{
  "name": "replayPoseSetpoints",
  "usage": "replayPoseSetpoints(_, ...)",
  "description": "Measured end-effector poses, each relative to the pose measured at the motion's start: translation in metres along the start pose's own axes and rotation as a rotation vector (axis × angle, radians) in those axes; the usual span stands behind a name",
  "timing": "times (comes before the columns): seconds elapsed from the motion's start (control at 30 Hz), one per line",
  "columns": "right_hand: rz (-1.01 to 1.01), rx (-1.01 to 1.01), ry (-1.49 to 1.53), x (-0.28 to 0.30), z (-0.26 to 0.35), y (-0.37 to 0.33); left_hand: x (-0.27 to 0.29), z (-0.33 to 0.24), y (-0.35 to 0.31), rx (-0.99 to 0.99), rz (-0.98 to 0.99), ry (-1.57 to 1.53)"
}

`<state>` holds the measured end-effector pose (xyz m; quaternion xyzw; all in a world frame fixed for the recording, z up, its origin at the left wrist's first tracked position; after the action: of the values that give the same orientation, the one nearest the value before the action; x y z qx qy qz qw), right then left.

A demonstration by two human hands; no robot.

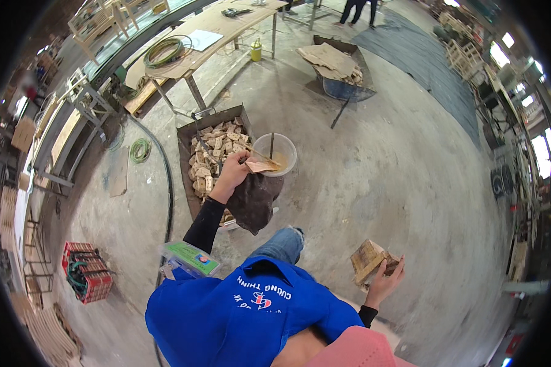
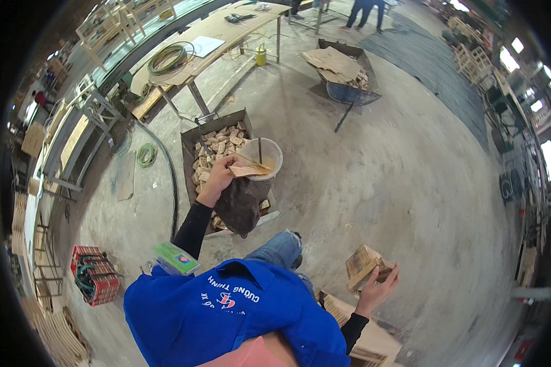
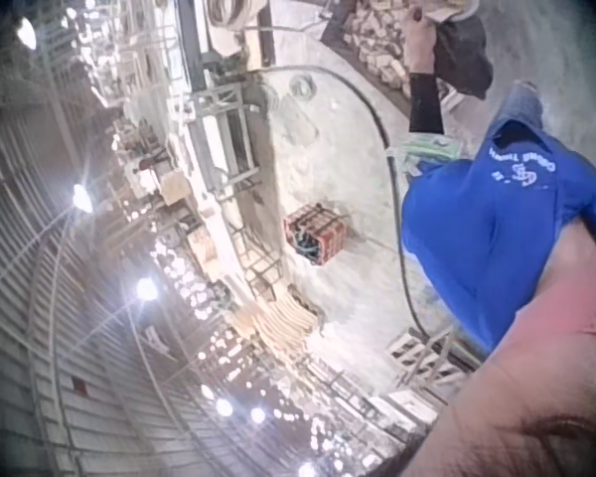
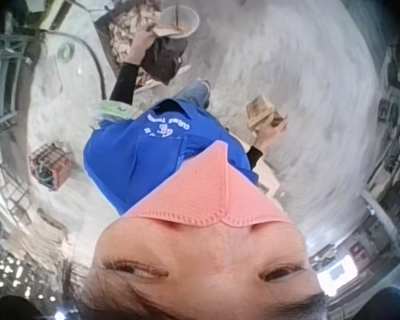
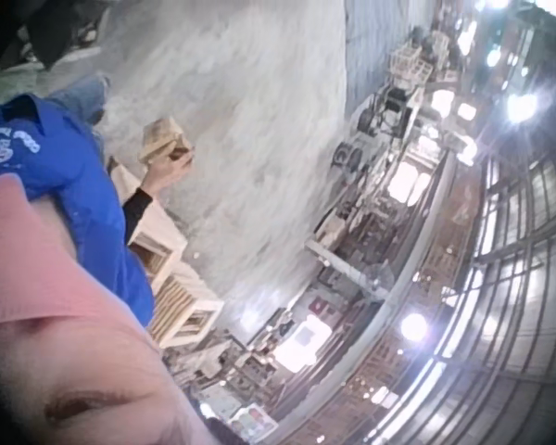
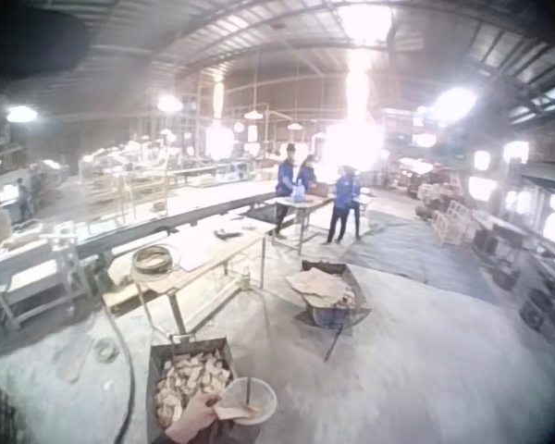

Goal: The person sorts through a large bag of wood scraps and plastic waste, picking out specific items. They walk through a workshop carrying a white cup and a clear plastic cup, placing them on a shelf. The person then returns to the bag to continue sorting and handling the materials.

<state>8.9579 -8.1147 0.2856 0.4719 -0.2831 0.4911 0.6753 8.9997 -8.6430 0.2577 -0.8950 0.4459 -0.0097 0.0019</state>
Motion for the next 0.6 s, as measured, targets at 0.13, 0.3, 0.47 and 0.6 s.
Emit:
replayPoseSetpoints(0.13,-0.025,0.127,0.055,-0.059,0.020,0.136,-0.030,0.010,0.090,0.005,-0.101,-0.127)
replayPoseSetpoints(0.3,0.049,0.151,0.050,-0.146,0.064,0.287,-0.039,0.022,0.213,0.007,-0.260,0.011)
replayPoseSetpoints(0.47,0.011,0.253,0.090,-0.215,0.139,0.434,-0.049,-0.003,0.351,-0.016,-0.339,-0.093)
replayPoseSetpoints(0.6,0.060,0.287,0.124,-0.279,0.193,0.532,-0.041,-0.014,0.447,-0.017,-0.404,-0.123)
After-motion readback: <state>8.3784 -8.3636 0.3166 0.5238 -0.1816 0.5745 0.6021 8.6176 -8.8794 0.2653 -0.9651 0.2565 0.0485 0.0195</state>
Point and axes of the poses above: each hand's wrist, its own y-axis towards the middle knuckle, its own x-axis out of the back of the hand, z = x × y, the point moved 7 cm from there along y, towards the middle knuckle, and after that the axes turned 10 degrees about -y, right-handed, at the moved point
